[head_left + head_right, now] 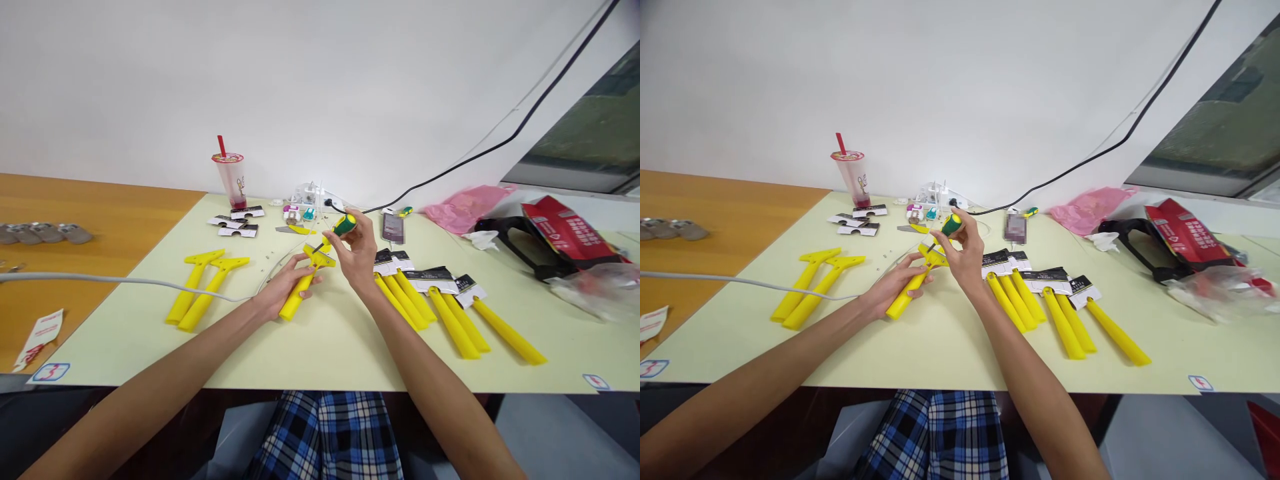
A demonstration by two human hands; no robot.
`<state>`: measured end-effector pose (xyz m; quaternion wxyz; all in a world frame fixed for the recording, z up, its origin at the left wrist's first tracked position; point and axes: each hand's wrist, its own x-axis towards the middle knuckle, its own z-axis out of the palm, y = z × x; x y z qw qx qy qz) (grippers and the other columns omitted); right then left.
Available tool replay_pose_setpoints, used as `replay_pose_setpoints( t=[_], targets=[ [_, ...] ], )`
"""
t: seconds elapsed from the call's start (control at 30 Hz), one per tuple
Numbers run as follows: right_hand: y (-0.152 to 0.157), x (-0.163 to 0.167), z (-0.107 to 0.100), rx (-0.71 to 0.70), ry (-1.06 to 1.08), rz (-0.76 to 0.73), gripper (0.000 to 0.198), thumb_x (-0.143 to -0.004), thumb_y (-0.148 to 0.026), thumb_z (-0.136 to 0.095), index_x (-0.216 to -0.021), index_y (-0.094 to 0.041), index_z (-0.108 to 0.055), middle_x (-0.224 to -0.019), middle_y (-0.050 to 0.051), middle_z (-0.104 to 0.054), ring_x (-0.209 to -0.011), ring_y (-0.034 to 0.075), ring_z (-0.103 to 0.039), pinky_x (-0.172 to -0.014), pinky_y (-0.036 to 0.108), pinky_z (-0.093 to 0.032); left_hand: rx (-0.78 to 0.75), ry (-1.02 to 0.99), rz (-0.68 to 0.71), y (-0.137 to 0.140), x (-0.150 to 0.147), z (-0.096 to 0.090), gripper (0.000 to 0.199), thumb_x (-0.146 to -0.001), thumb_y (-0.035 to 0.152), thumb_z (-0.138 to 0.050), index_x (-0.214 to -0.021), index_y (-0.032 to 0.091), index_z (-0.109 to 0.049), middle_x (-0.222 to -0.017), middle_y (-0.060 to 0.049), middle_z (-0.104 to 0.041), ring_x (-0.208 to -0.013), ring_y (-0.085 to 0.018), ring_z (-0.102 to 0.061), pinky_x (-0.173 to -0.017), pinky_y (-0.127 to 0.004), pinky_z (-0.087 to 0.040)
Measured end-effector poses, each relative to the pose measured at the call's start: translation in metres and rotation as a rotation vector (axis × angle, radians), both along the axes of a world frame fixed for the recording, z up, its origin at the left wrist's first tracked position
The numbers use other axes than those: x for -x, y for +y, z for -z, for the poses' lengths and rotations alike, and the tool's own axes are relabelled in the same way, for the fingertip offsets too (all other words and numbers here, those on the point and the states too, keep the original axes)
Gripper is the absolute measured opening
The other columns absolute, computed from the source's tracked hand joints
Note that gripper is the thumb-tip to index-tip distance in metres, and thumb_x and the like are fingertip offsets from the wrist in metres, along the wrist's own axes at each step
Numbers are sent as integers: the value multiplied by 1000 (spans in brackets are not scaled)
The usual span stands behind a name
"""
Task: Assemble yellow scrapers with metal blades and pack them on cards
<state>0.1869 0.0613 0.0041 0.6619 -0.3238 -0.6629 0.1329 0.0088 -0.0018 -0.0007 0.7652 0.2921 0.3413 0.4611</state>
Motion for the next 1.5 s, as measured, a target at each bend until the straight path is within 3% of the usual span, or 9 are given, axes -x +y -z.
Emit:
replay_pose_setpoints(
  t=[0.17,0.27,0.47,0.63,0.9,1.5],
  targets=[
    [-6,1,-4,43,-52,-162,59,-110,-58,-64,-161,-35,-46,-130,10,-74,-112,26,-79,-103,47,-69,1,11,-35,2,0,0,55,-84,13,-85,-129,24,-56,-139,-14,-71,-88,-18,-77,-42,-16,-40],
    [-10,2,-4,51,-68,-262,59,-114,-53,-59,-166,-34,-39,-129,10,-77,-119,27,-80,-106,51,-68,10,-5,-58,4,0,1,57,-83,12,-85,-130,24,-55,-138,-15,-71,-88,-18,-78,-41,-16,-40],
    [-14,3,1,-89,-40,-190,57,-113,-40,-63,-166,-36,-43,-132,10,-78,-124,28,-79,-106,50,-69,-46,-33,-64,5,0,1,57,-87,14,-84,-135,23,-56,-145,-17,-69,-90,-20,-79,-42,-16,-40],
    [-14,-2,-2,-146,-67,-195,53,-115,-40,-61,-165,-36,-43,-142,12,-74,-132,28,-76,-109,50,-68,-24,-20,-108,9,3,2,60,-87,12,-82,-140,22,-55,-144,-19,-69,-92,-21,-80,-42,-16,-40],
    [-11,-20,-5,-51,119,-80,57,-109,-48,-70,-157,-32,-45,-120,8,-79,-114,27,-82,-100,46,-70,-76,-71,-114,12,7,-1,57,-88,16,-86,-137,27,-59,-143,-12,-68,-91,-16,-76,-41,-13,-37],
    [-12,-20,2,36,75,-81,57,-110,-48,-68,-158,-33,-43,-123,9,-78,-114,27,-82,-94,44,-69,-88,-40,-108,7,6,-3,55,-87,18,-87,-133,28,-59,-136,-8,-66,-90,-14,-75,-42,-14,-39]
  ],
)
